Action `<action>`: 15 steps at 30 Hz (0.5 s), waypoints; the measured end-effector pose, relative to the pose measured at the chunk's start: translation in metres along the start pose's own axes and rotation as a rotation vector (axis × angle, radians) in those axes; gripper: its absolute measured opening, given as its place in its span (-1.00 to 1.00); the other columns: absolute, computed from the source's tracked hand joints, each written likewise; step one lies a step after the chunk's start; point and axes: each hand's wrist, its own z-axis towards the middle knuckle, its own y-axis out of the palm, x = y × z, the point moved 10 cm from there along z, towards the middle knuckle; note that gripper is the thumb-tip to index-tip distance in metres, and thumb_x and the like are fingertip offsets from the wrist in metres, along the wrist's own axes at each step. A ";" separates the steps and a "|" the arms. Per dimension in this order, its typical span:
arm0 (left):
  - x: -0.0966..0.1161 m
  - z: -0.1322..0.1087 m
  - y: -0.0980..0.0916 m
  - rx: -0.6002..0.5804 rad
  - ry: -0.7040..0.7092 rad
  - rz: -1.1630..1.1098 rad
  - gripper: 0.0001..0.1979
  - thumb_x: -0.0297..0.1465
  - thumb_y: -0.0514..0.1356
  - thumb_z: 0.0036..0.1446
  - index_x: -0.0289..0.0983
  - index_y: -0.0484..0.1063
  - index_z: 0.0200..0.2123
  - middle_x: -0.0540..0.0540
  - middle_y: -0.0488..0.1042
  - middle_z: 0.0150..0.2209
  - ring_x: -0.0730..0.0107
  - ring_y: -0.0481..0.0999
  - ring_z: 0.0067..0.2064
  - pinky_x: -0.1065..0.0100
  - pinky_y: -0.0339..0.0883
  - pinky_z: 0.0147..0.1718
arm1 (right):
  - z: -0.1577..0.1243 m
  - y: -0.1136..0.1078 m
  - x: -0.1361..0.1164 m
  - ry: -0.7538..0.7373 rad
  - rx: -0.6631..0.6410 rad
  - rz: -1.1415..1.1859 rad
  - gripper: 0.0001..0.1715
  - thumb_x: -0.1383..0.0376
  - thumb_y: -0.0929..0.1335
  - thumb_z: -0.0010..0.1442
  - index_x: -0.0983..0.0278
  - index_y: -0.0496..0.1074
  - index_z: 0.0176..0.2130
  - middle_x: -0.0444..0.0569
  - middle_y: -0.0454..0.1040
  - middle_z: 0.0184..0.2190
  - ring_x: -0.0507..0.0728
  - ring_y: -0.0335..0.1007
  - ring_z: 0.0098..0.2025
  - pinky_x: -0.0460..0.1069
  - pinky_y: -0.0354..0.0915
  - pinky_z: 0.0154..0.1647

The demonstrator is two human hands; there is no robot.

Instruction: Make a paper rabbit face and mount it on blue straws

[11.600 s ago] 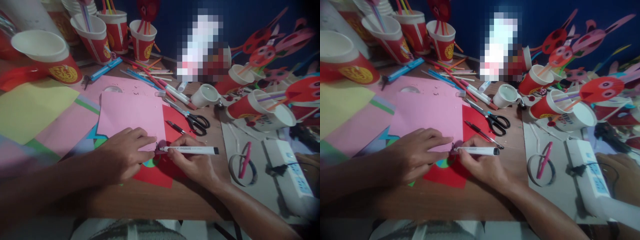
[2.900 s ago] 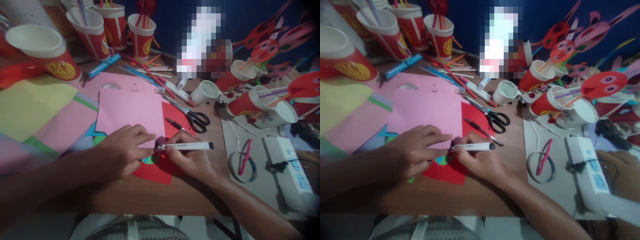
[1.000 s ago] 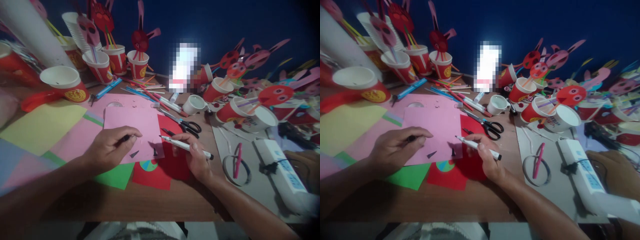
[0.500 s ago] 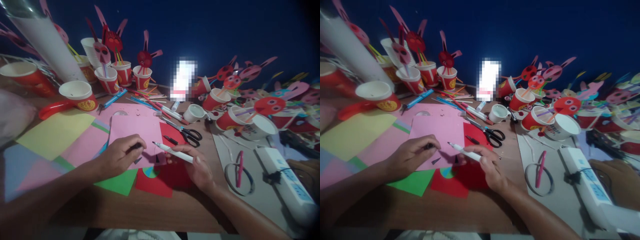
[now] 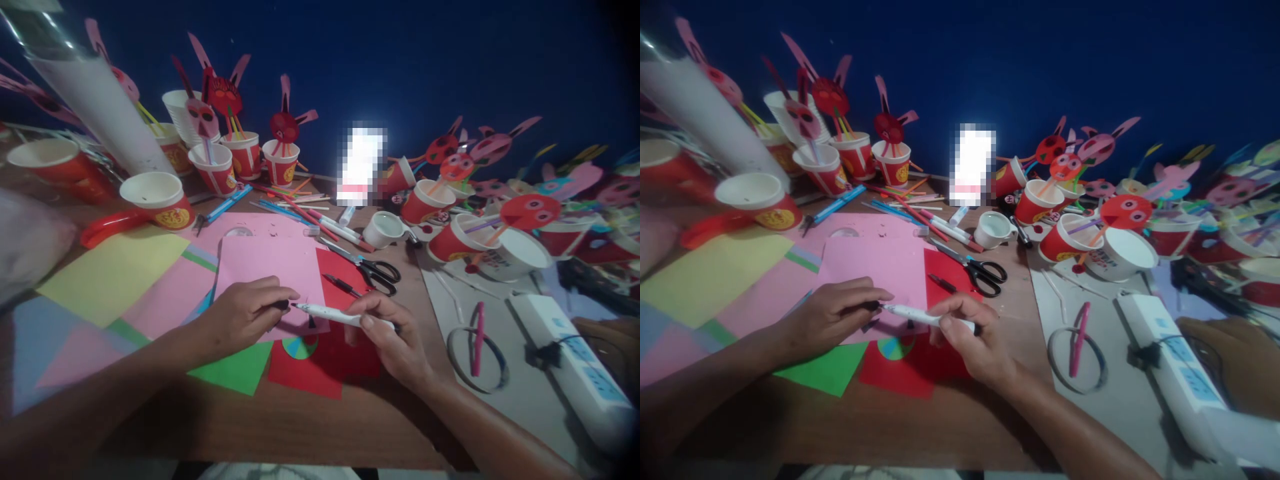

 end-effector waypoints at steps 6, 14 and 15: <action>-0.001 -0.004 0.008 -0.044 0.014 0.011 -0.71 -0.52 0.03 0.22 -0.29 0.42 -0.04 -0.05 0.49 -0.30 0.48 0.47 -0.34 0.49 0.29 -0.36 | 0.001 0.009 -0.017 -0.087 -0.034 -0.238 -0.86 0.31 0.30 0.23 0.25 0.47 -0.27 -0.11 0.53 -0.54 0.03 0.40 -0.56 -0.09 0.30 -0.54; 0.002 -0.005 0.019 -0.163 -0.003 -0.047 -0.74 -0.42 0.05 0.27 -0.27 0.42 -0.02 -0.06 0.52 -0.29 0.44 0.51 -0.28 0.47 0.31 -0.28 | -0.001 0.019 -0.020 -0.138 -0.113 -0.398 -0.86 0.35 0.31 0.19 0.24 0.47 -0.24 -0.11 0.52 -0.54 0.03 0.39 -0.56 -0.10 0.26 -0.58; 0.002 -0.005 0.020 -0.173 -0.009 -0.054 -0.73 -0.41 0.06 0.27 -0.26 0.42 -0.01 -0.07 0.53 -0.27 0.43 0.52 -0.27 0.46 0.32 -0.27 | -0.002 0.020 -0.020 -0.138 -0.126 -0.411 -0.85 0.35 0.31 0.19 0.23 0.47 -0.23 -0.11 0.52 -0.53 0.03 0.39 -0.55 -0.10 0.26 -0.58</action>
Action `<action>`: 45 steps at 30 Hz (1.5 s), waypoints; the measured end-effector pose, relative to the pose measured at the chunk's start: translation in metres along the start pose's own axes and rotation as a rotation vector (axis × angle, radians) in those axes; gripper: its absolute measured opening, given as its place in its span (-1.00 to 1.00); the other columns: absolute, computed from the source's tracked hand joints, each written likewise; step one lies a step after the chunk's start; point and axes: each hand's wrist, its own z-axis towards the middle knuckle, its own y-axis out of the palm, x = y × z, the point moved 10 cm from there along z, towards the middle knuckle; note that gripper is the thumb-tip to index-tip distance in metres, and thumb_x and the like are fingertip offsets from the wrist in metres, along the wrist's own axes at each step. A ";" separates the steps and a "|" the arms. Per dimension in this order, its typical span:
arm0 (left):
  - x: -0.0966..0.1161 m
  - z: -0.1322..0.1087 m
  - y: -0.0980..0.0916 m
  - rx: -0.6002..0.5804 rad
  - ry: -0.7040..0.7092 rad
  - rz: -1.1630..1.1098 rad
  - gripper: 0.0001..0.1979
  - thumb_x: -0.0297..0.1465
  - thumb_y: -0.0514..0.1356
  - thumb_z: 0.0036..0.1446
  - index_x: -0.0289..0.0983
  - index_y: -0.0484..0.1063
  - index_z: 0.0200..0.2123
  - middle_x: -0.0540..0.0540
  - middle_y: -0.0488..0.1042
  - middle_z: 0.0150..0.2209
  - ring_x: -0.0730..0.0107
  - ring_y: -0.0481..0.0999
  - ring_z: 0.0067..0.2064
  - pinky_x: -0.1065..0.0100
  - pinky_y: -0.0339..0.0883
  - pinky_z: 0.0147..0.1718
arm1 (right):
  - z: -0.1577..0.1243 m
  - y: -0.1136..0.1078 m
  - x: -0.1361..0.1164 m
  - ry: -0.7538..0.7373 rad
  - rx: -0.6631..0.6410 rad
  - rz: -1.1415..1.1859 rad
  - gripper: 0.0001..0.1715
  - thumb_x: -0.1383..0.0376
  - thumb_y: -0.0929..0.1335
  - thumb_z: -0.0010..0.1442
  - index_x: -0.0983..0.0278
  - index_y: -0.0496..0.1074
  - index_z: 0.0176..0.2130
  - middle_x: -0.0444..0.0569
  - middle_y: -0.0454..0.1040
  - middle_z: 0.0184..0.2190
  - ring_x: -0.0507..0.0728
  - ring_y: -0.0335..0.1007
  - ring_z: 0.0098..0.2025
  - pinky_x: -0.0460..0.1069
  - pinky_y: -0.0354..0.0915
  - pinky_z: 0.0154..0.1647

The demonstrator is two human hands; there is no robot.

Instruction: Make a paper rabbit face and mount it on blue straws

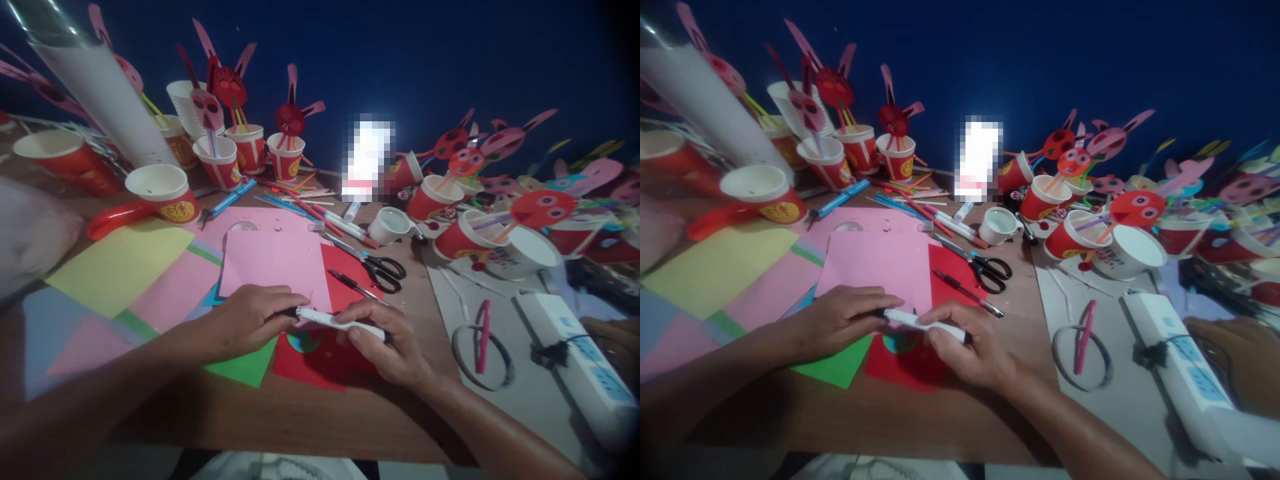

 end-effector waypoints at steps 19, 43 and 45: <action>0.003 0.001 0.010 -0.189 -0.036 -0.025 -0.77 -0.31 0.04 0.30 -0.25 0.46 -0.19 -0.02 0.52 -0.33 0.46 0.48 -0.33 0.50 0.21 -0.33 | -0.002 0.010 0.011 0.101 -0.058 0.050 -0.86 0.36 0.32 0.16 0.22 0.43 -0.22 -0.14 0.51 -0.45 0.00 0.35 -0.51 -0.12 0.29 -0.51; -0.064 -0.008 -0.059 0.246 -0.469 0.496 -0.57 -0.24 -0.04 0.28 -0.20 0.29 0.16 -0.17 0.55 -0.18 0.16 0.52 -0.24 0.27 0.31 -0.33 | 0.018 0.004 0.014 -0.131 -0.013 -0.401 -0.76 0.37 0.23 0.30 0.25 0.48 -0.17 0.04 0.51 -0.21 0.14 0.42 -0.16 0.02 0.30 -0.13; -0.065 -0.006 -0.054 0.227 -0.425 0.573 -0.62 -0.27 -0.01 0.27 -0.20 0.35 0.10 -0.15 0.53 -0.20 0.14 0.51 -0.19 0.26 0.31 -0.31 | 0.021 0.010 0.009 -0.192 -0.051 -0.539 -0.73 0.40 0.22 0.30 0.26 0.50 -0.18 0.06 0.50 -0.23 0.14 0.41 -0.17 0.01 0.29 -0.15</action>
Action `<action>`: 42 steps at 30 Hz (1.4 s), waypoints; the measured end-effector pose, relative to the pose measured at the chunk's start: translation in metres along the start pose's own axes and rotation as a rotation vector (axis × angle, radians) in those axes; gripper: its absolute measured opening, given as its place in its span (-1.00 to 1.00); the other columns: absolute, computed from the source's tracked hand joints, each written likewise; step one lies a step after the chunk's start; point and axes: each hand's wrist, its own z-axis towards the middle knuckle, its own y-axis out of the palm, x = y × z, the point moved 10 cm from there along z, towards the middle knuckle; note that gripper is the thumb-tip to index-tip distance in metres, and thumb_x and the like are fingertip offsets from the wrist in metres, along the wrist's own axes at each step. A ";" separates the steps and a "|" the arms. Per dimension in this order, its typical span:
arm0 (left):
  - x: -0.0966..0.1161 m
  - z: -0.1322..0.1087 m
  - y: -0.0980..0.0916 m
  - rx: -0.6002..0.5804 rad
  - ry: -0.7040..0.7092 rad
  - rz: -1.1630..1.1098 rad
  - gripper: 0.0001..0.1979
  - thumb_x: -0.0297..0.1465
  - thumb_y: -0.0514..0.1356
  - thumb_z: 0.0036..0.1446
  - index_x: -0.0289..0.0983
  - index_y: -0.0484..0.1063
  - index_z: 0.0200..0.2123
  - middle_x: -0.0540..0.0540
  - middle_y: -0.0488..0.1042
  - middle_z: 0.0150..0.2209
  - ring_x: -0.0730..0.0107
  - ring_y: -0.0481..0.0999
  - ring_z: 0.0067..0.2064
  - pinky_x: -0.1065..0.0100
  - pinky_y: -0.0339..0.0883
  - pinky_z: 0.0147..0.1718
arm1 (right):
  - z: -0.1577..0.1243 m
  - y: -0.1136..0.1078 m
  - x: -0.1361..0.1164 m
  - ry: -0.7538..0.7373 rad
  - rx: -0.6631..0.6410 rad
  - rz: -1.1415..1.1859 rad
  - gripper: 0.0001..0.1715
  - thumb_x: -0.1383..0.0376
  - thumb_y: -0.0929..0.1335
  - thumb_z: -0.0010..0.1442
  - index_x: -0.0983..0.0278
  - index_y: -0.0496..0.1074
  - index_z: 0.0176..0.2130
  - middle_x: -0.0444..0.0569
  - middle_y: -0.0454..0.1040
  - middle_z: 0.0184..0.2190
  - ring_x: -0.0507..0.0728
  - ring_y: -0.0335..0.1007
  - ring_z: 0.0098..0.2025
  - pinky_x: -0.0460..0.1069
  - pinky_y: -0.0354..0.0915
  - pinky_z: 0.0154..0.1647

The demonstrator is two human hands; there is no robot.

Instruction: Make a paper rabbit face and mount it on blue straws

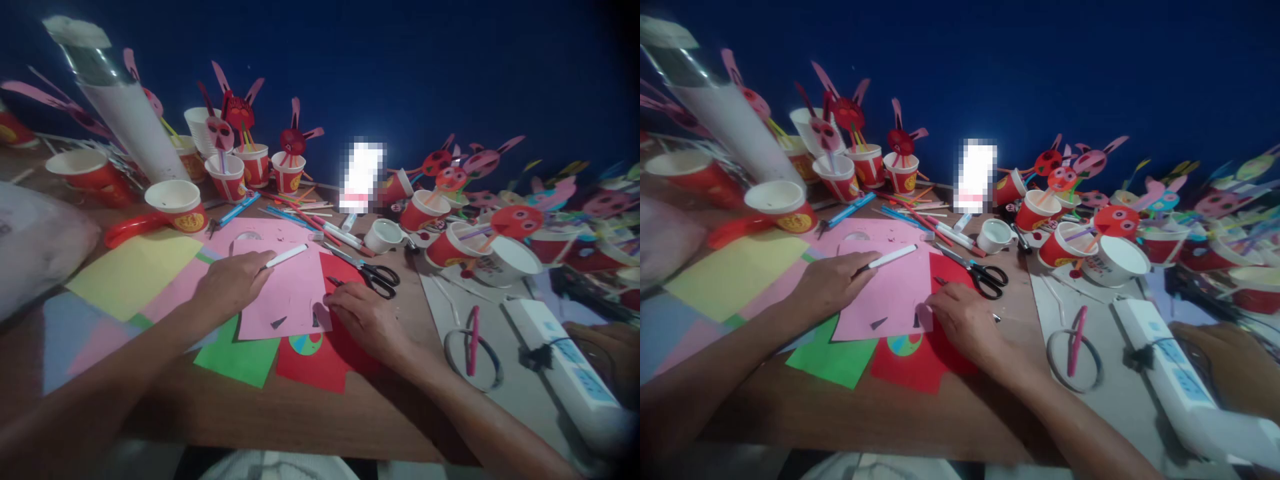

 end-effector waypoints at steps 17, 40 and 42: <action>0.043 -0.009 -0.013 0.092 0.206 -0.538 -0.80 -0.42 0.06 0.25 -0.29 0.48 -0.21 -0.05 0.47 -0.28 0.44 0.45 -0.25 0.43 0.27 -0.23 | 0.038 0.034 -0.005 0.030 -0.301 -0.322 -0.87 0.33 0.31 0.23 0.27 0.47 -0.26 0.00 0.44 -0.33 0.13 0.29 -0.25 -0.01 0.07 -0.29; 0.047 -0.009 0.041 -0.334 -0.308 -1.115 -0.81 -0.26 0.19 0.05 -0.28 0.43 -0.44 0.12 0.24 -0.70 0.55 0.18 -0.66 0.52 0.02 -0.74 | 0.044 0.002 0.005 0.217 -0.138 0.323 -0.94 0.38 0.31 0.13 0.25 0.39 -0.33 -0.18 0.45 -0.45 0.01 0.32 -0.39 -0.10 0.15 -0.36; 0.046 -0.009 0.040 -0.322 -0.305 -1.115 -0.82 -0.27 0.19 0.06 -0.28 0.43 -0.44 0.13 0.24 -0.70 0.56 0.19 -0.66 0.53 0.02 -0.73 | 0.045 0.004 0.007 0.232 -0.101 0.418 -0.93 0.37 0.31 0.15 0.25 0.39 -0.29 -0.16 0.46 -0.39 0.02 0.35 -0.33 -0.10 0.20 -0.31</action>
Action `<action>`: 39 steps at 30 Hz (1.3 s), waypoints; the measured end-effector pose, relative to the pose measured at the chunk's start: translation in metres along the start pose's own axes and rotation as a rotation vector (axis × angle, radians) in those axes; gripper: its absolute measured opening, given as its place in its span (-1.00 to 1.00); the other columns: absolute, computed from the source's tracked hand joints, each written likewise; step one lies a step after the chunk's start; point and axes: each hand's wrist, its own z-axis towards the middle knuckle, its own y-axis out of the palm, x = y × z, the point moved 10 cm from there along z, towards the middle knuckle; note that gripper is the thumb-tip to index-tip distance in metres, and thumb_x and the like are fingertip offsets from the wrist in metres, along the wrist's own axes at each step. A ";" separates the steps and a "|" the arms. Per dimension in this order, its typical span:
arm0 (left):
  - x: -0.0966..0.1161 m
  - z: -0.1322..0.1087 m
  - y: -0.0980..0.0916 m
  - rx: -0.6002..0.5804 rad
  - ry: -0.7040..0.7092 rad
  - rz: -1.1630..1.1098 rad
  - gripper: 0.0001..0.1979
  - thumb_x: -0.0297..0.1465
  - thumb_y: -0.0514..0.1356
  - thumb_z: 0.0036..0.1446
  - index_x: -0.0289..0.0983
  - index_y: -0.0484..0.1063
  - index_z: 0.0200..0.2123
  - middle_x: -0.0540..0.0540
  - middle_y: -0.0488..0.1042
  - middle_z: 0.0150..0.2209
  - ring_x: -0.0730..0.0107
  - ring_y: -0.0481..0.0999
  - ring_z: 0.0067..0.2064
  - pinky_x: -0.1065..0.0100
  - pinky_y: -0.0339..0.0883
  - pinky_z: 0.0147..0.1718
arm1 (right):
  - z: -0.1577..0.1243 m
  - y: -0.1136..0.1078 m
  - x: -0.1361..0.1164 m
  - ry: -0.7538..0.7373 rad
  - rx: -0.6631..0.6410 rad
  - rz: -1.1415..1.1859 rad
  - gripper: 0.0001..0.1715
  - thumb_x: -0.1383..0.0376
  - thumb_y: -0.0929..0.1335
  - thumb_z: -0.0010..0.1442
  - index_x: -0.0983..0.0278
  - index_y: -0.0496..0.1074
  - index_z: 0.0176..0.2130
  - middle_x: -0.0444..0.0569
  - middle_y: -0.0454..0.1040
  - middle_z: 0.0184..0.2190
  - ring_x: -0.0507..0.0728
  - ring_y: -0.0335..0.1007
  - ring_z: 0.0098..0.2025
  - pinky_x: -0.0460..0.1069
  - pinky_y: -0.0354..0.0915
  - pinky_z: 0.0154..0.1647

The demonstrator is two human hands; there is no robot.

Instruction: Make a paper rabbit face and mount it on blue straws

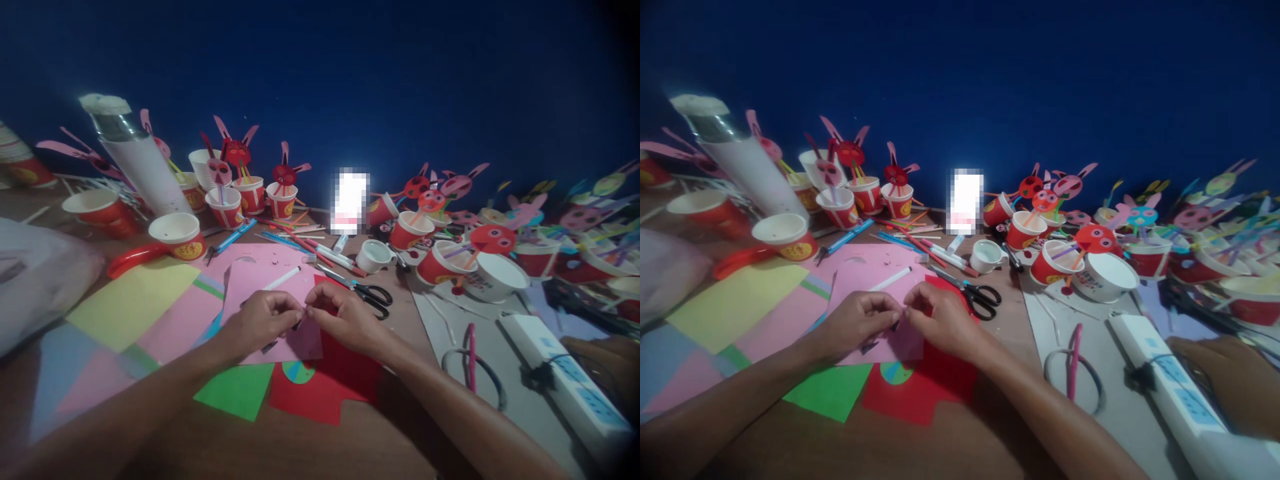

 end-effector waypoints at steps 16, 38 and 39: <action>0.006 -0.004 -0.005 0.083 0.046 -0.034 -0.82 -0.29 0.16 0.04 -0.28 0.35 -0.49 0.15 0.21 -0.72 0.58 0.17 -0.69 0.53 0.04 -0.73 | -0.002 0.002 0.009 0.041 0.189 0.244 -0.82 0.34 0.32 0.15 0.25 0.38 -0.18 -0.14 0.44 -0.36 0.02 0.37 -0.31 -0.07 0.28 -0.25; 0.034 -0.012 -0.063 0.378 0.235 0.151 -0.74 -0.20 0.09 0.16 -0.27 0.44 -0.34 0.08 0.31 -0.60 0.56 0.24 -0.64 0.50 0.10 -0.68 | 0.006 -0.004 0.026 0.088 0.072 0.078 -0.82 0.34 0.29 0.17 0.30 0.45 -0.43 -0.13 0.49 -0.47 0.02 0.36 -0.40 -0.10 0.21 -0.36; 0.035 -0.012 -0.069 0.403 0.238 0.177 -0.74 -0.21 0.09 0.16 -0.27 0.44 -0.35 0.08 0.31 -0.60 0.56 0.24 -0.64 0.50 0.10 -0.68 | 0.006 -0.005 0.028 0.088 0.068 0.052 -0.82 0.33 0.30 0.17 0.30 0.46 -0.42 -0.13 0.49 -0.47 0.02 0.35 -0.41 -0.09 0.20 -0.37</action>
